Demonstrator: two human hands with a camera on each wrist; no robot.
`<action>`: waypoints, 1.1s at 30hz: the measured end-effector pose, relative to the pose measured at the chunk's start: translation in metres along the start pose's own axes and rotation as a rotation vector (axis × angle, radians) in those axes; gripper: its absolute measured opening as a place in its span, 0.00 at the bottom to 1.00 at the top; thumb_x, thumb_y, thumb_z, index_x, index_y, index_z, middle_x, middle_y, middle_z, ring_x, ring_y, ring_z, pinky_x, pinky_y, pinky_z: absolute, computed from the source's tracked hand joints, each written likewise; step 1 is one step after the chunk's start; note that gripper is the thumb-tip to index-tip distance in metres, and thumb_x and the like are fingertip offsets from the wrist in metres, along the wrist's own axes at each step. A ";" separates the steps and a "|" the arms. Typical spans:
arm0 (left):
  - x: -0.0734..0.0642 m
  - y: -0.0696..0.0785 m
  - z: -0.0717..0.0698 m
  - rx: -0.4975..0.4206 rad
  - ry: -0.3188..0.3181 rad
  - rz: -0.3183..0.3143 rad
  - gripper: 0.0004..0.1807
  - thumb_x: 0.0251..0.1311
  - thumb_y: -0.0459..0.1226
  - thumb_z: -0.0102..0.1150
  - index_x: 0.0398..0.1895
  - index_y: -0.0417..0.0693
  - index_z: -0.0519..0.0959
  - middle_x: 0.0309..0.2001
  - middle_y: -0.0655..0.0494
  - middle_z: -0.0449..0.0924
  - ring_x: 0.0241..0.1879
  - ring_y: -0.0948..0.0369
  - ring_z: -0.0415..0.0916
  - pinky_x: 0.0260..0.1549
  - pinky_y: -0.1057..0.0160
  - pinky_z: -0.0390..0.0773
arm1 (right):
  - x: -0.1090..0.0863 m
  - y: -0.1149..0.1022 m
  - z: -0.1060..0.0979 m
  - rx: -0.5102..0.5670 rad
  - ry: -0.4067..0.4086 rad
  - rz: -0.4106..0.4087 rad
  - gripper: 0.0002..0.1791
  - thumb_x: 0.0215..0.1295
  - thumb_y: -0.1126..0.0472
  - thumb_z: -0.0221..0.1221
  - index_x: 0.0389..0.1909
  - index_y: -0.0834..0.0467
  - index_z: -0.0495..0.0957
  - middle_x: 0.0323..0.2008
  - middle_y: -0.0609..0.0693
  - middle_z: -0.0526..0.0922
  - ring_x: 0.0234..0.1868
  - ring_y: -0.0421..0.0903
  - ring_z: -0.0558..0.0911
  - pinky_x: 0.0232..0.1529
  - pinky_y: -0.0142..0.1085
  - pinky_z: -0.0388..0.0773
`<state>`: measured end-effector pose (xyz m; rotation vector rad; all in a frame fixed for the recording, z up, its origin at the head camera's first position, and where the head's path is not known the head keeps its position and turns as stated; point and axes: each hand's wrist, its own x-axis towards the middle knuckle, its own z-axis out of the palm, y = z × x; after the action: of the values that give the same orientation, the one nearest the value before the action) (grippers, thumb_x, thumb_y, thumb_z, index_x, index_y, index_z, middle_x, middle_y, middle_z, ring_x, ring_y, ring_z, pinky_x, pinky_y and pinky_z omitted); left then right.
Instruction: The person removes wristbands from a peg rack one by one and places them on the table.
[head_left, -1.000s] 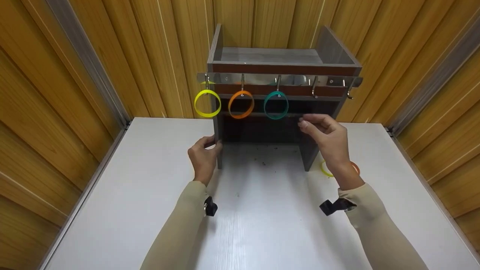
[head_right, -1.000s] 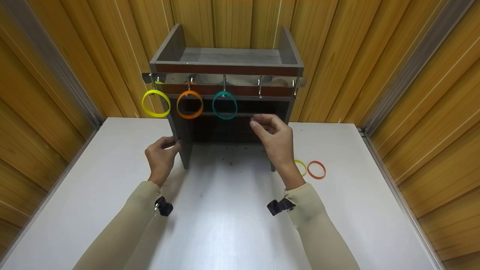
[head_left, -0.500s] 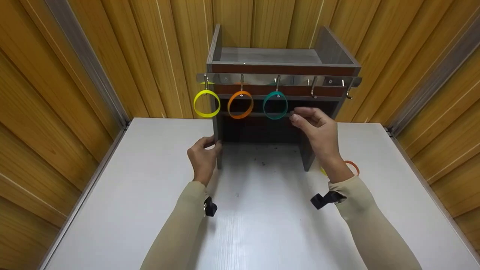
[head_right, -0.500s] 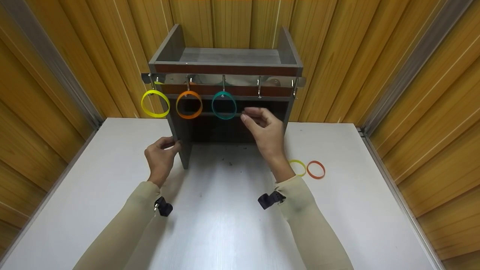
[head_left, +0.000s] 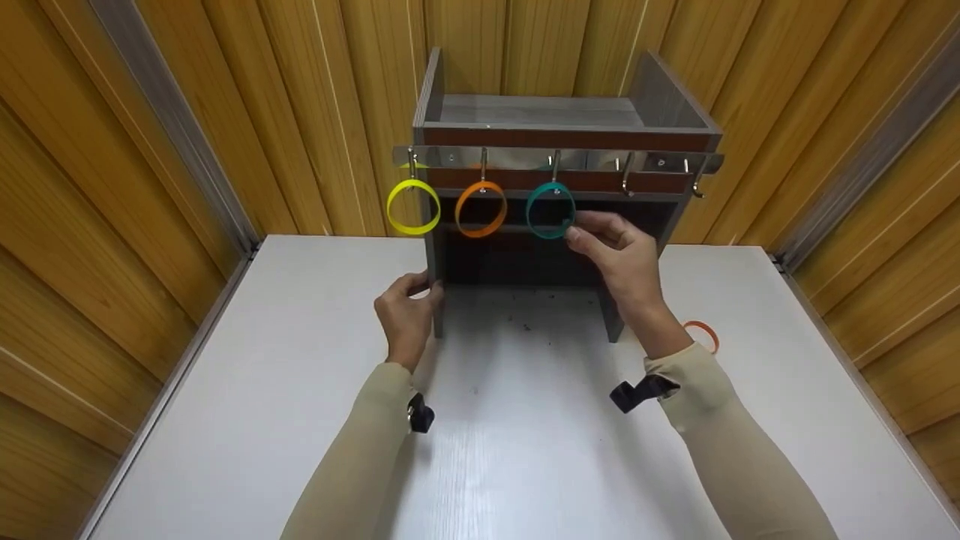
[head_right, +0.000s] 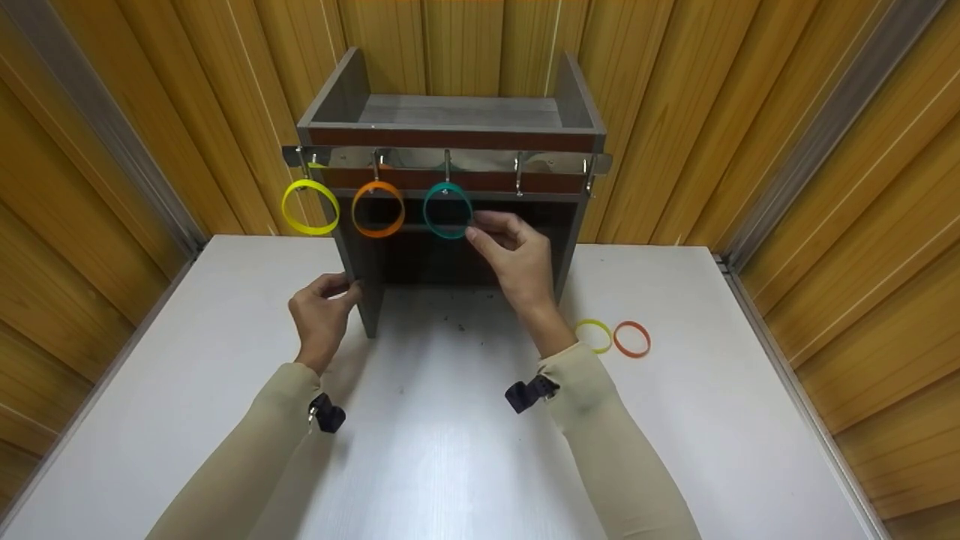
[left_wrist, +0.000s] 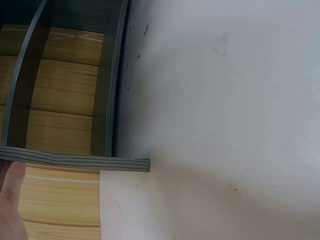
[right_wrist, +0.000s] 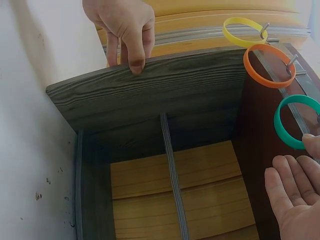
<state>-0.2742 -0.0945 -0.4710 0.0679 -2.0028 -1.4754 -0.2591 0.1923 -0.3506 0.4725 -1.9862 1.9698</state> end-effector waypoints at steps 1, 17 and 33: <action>0.000 0.000 0.000 0.000 -0.001 -0.002 0.09 0.56 0.26 0.75 0.41 0.37 0.90 0.39 0.47 0.91 0.41 0.52 0.89 0.44 0.50 0.88 | 0.000 0.000 0.001 0.002 -0.003 0.002 0.19 0.71 0.63 0.70 0.57 0.67 0.83 0.51 0.59 0.87 0.52 0.51 0.88 0.58 0.40 0.83; -0.001 0.001 -0.001 0.008 -0.009 -0.006 0.09 0.56 0.26 0.76 0.41 0.37 0.90 0.39 0.49 0.91 0.41 0.53 0.89 0.42 0.54 0.88 | 0.002 -0.006 0.009 0.086 0.027 0.003 0.14 0.71 0.67 0.69 0.52 0.71 0.83 0.45 0.58 0.89 0.46 0.51 0.90 0.53 0.44 0.85; 0.000 -0.001 0.000 -0.007 0.011 0.012 0.08 0.55 0.25 0.76 0.39 0.37 0.90 0.38 0.48 0.91 0.40 0.52 0.89 0.42 0.52 0.87 | 0.003 -0.016 0.013 0.163 0.097 -0.062 0.11 0.70 0.70 0.68 0.50 0.69 0.84 0.46 0.62 0.87 0.43 0.52 0.90 0.52 0.43 0.86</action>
<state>-0.2748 -0.0945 -0.4716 0.0608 -1.9854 -1.4715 -0.2549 0.1791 -0.3355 0.4611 -1.7406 2.0842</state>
